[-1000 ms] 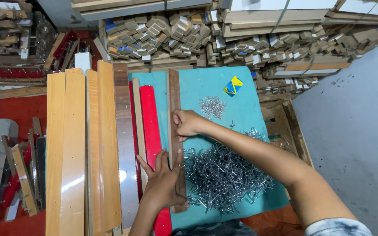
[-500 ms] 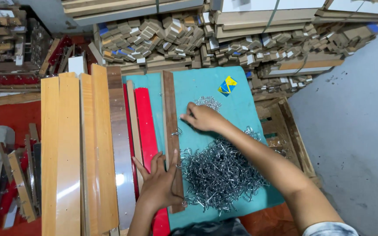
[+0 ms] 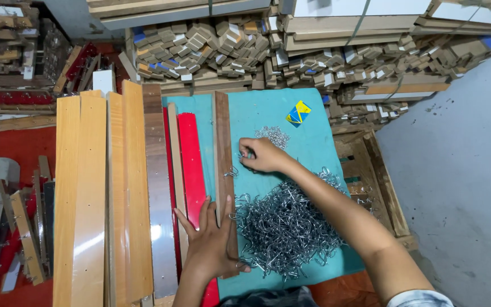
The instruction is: The person repeatedly picks up metal hooks and presses them into pre-drilled holes along the edges of several wooden strips. After completing each strip, the person places it into a wooden crate. The person works on light, dark, and red-colored strips in sequence.
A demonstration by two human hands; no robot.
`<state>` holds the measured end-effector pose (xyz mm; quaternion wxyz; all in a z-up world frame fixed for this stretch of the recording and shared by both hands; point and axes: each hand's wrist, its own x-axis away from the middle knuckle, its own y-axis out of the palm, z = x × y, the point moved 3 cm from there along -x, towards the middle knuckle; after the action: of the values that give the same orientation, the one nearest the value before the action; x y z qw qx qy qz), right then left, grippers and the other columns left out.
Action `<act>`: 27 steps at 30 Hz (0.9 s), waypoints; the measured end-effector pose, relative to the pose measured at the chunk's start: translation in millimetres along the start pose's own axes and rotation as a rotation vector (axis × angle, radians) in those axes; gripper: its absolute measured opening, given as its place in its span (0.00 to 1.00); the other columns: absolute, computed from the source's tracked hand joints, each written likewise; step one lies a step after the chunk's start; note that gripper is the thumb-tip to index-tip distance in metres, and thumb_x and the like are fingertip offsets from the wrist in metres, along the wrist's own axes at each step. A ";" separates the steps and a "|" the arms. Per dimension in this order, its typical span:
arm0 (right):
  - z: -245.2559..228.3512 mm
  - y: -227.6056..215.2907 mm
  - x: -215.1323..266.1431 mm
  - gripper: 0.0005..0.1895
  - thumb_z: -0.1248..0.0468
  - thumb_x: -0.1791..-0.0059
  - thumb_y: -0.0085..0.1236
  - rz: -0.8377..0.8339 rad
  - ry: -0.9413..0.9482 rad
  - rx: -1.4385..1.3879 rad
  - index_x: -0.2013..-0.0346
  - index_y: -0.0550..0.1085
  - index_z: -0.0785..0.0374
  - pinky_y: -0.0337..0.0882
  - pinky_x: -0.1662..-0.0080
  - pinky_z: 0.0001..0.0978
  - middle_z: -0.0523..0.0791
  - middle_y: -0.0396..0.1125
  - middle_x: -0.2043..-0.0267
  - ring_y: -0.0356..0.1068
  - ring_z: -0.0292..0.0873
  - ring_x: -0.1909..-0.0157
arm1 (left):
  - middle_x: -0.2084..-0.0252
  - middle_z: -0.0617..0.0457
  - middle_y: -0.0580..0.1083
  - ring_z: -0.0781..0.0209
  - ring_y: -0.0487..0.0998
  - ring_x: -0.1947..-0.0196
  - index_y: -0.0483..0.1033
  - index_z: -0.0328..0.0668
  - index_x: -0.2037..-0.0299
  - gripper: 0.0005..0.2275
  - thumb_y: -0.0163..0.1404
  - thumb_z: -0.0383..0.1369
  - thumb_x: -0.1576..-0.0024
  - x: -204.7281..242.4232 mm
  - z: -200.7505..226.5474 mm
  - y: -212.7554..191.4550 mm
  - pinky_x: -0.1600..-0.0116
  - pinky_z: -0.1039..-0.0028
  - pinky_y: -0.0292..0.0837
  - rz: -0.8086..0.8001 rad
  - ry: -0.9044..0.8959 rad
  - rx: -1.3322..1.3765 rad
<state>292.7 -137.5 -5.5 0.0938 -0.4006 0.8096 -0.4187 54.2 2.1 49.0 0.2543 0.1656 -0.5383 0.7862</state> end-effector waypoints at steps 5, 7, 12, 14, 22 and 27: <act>-24.1 -28.0 -6.5 0.17 0.72 0.50 0.63 0.090 0.195 -0.688 0.51 0.66 0.63 0.84 0.61 0.28 0.49 0.73 0.67 0.80 0.45 0.66 | 0.28 0.25 0.38 0.38 0.27 0.24 0.23 0.43 0.23 0.91 0.78 0.83 0.85 -18.0 -14.3 45.0 0.43 0.16 0.04 0.500 0.104 -0.203; -22.8 -31.4 -17.6 0.24 0.74 0.53 0.65 0.155 0.166 -0.900 0.45 0.67 0.64 0.85 0.58 0.34 0.50 0.72 0.70 0.81 0.50 0.64 | 0.29 0.27 0.42 0.38 0.31 0.24 0.27 0.40 0.21 0.99 0.77 0.90 0.98 -16.9 -15.9 47.3 0.40 0.16 0.08 0.737 0.134 -0.307; -6.9 -22.1 -37.9 0.03 0.72 0.48 0.57 0.183 0.069 -1.046 0.60 0.73 0.69 0.81 0.44 0.33 0.54 0.70 0.56 0.78 0.57 0.46 | 0.27 0.32 0.42 0.39 0.31 0.23 0.30 0.41 0.21 0.97 0.75 0.89 0.97 -14.2 -15.5 46.3 0.38 0.18 0.07 0.760 0.146 -0.301; -7.9 -19.5 -38.6 0.03 0.71 0.48 0.57 0.199 0.054 -0.969 0.60 0.73 0.68 0.82 0.46 0.35 0.56 0.73 0.58 0.79 0.55 0.48 | 0.28 0.33 0.43 0.40 0.32 0.23 0.29 0.41 0.21 0.96 0.76 0.87 0.95 -15.4 -16.2 47.0 0.38 0.18 0.07 0.733 0.136 -0.279; -12.4 -23.5 -35.0 0.05 0.65 0.49 0.62 0.327 -0.018 -0.646 0.64 0.78 0.65 0.81 0.61 0.24 0.50 0.77 0.70 0.79 0.39 0.66 | 0.28 0.31 0.47 0.39 0.33 0.24 0.27 0.47 0.22 0.88 0.83 0.74 0.84 -13.2 -16.1 44.2 0.39 0.19 0.07 0.569 0.142 -0.116; -7.6 -24.4 -32.9 0.05 0.65 0.49 0.62 0.355 0.008 -0.648 0.64 0.78 0.65 0.82 0.60 0.24 0.50 0.77 0.70 0.81 0.40 0.65 | 0.27 0.31 0.46 0.40 0.31 0.23 0.29 0.47 0.21 0.88 0.82 0.76 0.84 -11.8 -17.7 45.1 0.38 0.21 0.10 0.626 0.164 -0.136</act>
<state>324.7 -117.0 11.7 0.0302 -0.2611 0.9574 -0.1192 38.0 2.8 1.8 0.0532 -0.0890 -0.5919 0.7993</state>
